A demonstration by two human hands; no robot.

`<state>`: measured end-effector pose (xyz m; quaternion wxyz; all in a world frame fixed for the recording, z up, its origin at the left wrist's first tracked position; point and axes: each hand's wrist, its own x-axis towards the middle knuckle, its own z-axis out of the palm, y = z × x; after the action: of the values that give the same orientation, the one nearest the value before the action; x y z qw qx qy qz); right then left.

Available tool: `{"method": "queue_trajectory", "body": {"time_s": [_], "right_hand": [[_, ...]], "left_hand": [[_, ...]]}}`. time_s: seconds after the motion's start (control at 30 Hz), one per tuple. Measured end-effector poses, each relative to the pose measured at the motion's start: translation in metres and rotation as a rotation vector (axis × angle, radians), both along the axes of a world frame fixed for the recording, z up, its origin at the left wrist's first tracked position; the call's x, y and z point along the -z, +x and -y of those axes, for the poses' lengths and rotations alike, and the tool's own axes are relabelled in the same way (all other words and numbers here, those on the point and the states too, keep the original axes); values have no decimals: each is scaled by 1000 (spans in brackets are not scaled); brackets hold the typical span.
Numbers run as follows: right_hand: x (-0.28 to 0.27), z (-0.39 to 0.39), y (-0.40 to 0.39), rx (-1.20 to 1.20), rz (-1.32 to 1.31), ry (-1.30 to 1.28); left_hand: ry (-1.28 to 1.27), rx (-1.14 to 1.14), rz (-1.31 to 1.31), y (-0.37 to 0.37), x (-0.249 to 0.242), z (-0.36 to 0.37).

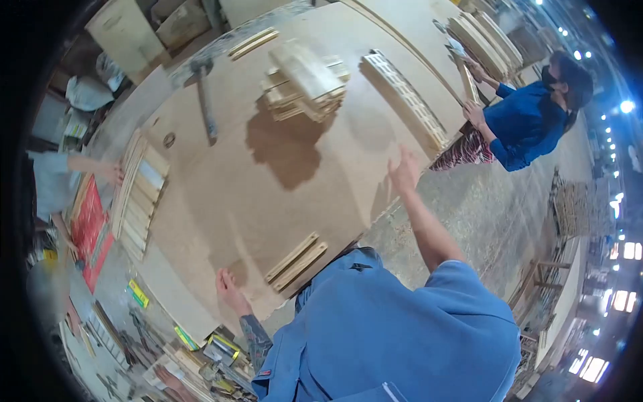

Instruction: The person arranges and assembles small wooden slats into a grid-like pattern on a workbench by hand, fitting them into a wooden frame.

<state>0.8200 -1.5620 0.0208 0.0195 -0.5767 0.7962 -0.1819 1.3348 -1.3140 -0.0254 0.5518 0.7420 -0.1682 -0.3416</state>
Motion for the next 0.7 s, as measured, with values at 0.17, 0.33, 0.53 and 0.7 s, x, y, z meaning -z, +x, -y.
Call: {"method": "queue_trajectory", "body": {"time_s": [0.17, 0.33, 0.53, 0.7], "right_hand": [[-18, 69, -128, 548, -53, 192], [2, 53, -162, 667, 223, 75], [13, 30, -131, 506, 418, -128], [-13, -16, -56, 120, 634, 89]], "left_hand": [[136, -24, 126, -49, -7, 40], [174, 392, 202, -186, -30, 142], [79, 868, 66, -348, -54, 248], [148, 902, 180, -426, -29, 312]]}}
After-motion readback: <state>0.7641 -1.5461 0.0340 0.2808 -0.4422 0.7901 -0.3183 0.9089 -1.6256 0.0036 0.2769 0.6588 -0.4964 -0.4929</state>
